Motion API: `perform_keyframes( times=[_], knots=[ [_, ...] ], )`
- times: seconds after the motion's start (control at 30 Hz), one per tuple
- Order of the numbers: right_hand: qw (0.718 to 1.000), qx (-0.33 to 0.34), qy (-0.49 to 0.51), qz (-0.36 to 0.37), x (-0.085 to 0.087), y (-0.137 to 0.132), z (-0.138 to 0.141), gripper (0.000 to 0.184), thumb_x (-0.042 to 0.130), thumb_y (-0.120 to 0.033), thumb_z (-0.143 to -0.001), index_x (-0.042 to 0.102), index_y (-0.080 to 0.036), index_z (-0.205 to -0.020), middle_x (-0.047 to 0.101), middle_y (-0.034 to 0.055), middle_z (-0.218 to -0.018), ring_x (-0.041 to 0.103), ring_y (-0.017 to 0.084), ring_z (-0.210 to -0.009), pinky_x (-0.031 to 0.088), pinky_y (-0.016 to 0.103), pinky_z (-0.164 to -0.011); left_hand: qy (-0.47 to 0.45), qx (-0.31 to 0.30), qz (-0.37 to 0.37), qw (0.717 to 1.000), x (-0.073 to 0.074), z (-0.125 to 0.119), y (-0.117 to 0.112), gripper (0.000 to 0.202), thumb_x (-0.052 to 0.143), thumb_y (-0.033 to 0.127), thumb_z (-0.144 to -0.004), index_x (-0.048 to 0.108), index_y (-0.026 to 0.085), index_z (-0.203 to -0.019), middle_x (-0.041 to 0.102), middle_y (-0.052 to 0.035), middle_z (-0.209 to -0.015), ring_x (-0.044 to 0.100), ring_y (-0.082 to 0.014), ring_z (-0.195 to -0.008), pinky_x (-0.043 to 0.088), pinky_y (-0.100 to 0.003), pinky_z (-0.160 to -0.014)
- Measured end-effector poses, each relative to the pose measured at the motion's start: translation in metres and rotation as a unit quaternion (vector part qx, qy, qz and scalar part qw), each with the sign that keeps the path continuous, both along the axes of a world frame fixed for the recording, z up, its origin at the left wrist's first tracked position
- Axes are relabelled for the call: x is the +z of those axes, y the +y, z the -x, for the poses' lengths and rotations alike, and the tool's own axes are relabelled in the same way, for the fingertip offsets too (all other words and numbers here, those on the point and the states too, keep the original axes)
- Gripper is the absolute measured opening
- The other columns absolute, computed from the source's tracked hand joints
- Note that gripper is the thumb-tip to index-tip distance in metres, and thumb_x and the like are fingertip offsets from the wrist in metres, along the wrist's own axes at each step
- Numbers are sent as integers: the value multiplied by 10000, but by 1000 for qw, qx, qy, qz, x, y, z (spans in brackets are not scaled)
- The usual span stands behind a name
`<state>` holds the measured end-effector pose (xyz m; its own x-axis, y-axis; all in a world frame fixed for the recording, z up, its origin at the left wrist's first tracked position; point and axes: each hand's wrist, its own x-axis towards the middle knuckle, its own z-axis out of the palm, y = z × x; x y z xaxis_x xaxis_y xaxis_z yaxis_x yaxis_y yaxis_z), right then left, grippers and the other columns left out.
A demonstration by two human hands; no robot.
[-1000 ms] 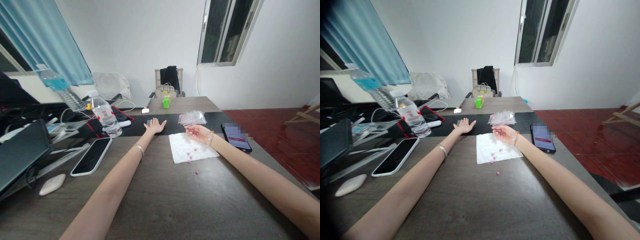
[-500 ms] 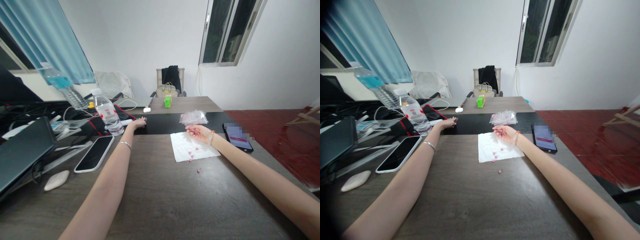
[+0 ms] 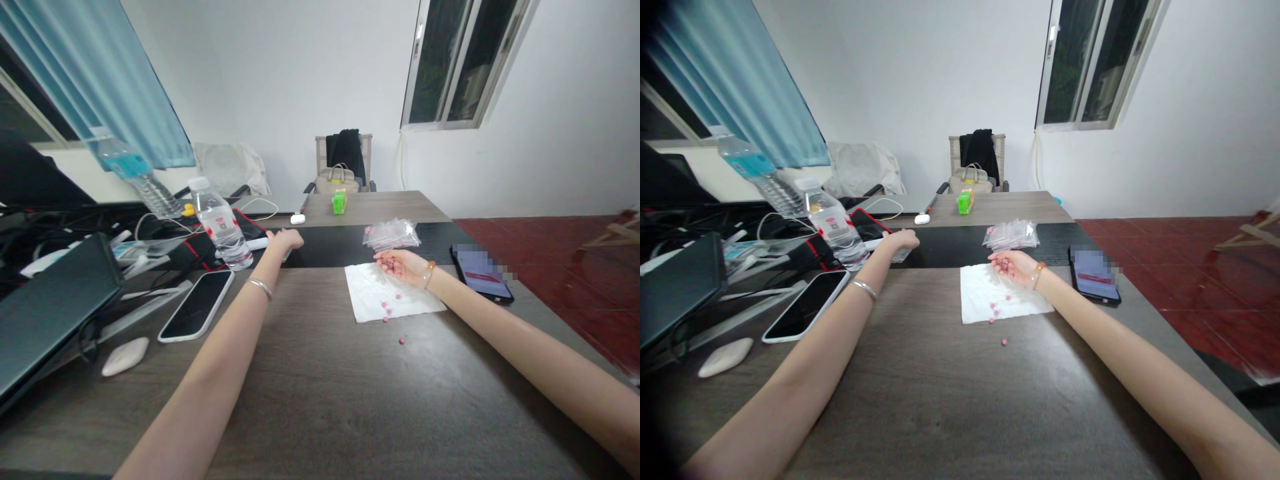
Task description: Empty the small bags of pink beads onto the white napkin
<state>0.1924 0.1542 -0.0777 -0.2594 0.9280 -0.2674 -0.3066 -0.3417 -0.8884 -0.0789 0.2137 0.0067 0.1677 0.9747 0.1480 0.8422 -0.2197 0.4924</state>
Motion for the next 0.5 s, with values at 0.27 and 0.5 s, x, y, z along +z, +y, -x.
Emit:
perform_keyframes(
  times=[0.27, 0.5],
  knots=[
    [991, -40, -81, -98, -4, -16, 1, 89, 598, -84, -675, 658, -150, -674, 596, 0, -592, 500, 84, -538, 381, 204, -507, 217, -166, -83, 958, -16, -88, -151, 490, 297, 526, -917, 514, 132, -1111, 571, -146, -1095, 592, -281, -975, 499, -373, -773],
    [938, -7, -227, -261, -7, -39, 5, 80, 614, -170, -637, 681, -166, -682, 626, -11, -651, 486, 94, -565, 350, 232, -542, 238, -224, -40, 944, -49, -100, -196, 609, 392, 655, -825, 528, 110, -1062, 610, -145, -982, 635, -306, -855, 540, -395, -664]
  ],
)
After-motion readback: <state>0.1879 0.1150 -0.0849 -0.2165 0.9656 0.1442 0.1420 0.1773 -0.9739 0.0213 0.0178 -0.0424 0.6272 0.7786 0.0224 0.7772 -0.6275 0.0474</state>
